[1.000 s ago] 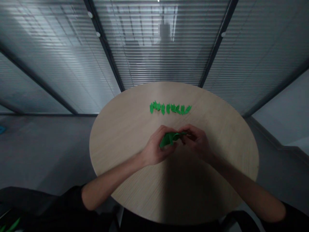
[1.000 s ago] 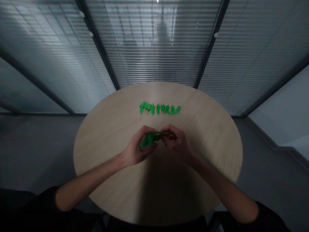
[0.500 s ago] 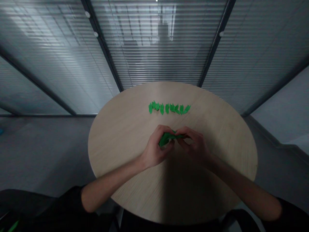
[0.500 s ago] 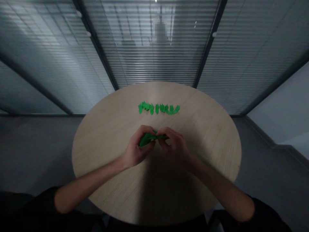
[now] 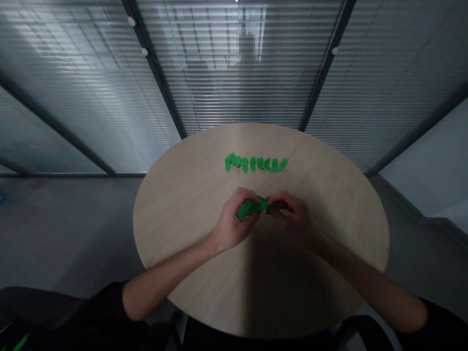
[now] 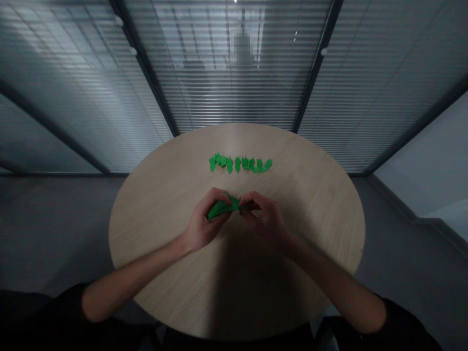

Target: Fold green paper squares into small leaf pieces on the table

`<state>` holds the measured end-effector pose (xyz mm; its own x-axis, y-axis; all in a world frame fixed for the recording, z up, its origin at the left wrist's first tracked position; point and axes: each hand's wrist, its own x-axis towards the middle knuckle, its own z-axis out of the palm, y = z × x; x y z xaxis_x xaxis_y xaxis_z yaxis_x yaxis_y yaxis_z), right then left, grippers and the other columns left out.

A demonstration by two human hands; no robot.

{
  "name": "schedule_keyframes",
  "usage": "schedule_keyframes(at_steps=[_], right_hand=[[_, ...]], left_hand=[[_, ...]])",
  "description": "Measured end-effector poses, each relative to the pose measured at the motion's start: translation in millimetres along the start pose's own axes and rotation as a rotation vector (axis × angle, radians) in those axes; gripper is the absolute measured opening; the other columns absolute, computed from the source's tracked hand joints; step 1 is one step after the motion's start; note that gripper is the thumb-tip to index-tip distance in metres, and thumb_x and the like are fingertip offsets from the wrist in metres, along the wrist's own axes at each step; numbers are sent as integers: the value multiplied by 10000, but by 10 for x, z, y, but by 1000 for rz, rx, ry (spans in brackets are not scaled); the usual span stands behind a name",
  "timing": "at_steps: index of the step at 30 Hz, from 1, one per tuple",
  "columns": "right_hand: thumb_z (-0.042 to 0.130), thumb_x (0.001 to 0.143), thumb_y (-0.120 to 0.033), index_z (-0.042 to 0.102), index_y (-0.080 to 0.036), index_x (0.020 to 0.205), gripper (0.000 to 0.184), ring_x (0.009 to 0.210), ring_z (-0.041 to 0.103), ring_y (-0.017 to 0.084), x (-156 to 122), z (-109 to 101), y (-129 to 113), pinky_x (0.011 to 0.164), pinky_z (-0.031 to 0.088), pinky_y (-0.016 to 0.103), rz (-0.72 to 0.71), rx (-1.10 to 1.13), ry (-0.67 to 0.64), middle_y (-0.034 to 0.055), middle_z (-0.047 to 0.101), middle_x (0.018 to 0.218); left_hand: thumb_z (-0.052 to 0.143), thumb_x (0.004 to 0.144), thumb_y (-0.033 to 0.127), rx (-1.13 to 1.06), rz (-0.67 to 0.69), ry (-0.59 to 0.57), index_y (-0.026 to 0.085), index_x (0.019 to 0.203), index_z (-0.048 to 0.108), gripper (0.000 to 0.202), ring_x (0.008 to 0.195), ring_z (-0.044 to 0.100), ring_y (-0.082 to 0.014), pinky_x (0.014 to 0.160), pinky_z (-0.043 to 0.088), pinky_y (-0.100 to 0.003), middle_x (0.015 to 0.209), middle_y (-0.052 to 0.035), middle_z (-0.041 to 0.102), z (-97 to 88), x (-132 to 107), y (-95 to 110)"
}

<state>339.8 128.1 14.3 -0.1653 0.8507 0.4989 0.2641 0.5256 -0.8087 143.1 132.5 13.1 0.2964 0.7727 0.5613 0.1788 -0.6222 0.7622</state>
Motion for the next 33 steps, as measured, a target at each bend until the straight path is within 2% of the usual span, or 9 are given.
schedule_keyframes(at_steps=[8,14,19,27,33], right_hand=[[754,863,-260,685,-224,881,79,728,768,167,10,0,44,708,651,287,86,165,-15,10,759,811],[719,878,-210,696,-232,882,32,739,718,149,18,-1,9,730,629,288,-9,17,-28,-1,717,826],[671,905,-161,688,-235,893,77,742,697,143,13,3,6,708,609,276,-100,-24,-26,1,688,845],[696,871,-152,689,-232,899,86,786,738,153,13,-11,-15,756,625,273,-47,2,-26,5,725,859],[690,874,-154,667,-224,885,74,774,744,156,8,-3,10,762,628,280,-22,31,-8,7,725,846]], left_hand=[[650,912,158,-61,-52,-25,211,1069,622,168,927,643,-194,800,542,-355,1024,-69,655,14,7,36],[641,891,115,-4,-56,4,215,1008,642,153,918,649,-194,795,538,-350,983,-53,654,9,1,4],[638,881,101,1,-70,11,210,999,643,161,942,653,-199,821,531,-358,998,-57,669,3,2,-5],[632,879,94,58,-34,-11,205,997,651,163,942,650,-202,817,531,-359,997,-64,664,-3,17,-2],[638,894,98,61,-12,19,205,1038,638,180,913,632,-189,796,512,-345,985,-51,653,-1,6,-23]])
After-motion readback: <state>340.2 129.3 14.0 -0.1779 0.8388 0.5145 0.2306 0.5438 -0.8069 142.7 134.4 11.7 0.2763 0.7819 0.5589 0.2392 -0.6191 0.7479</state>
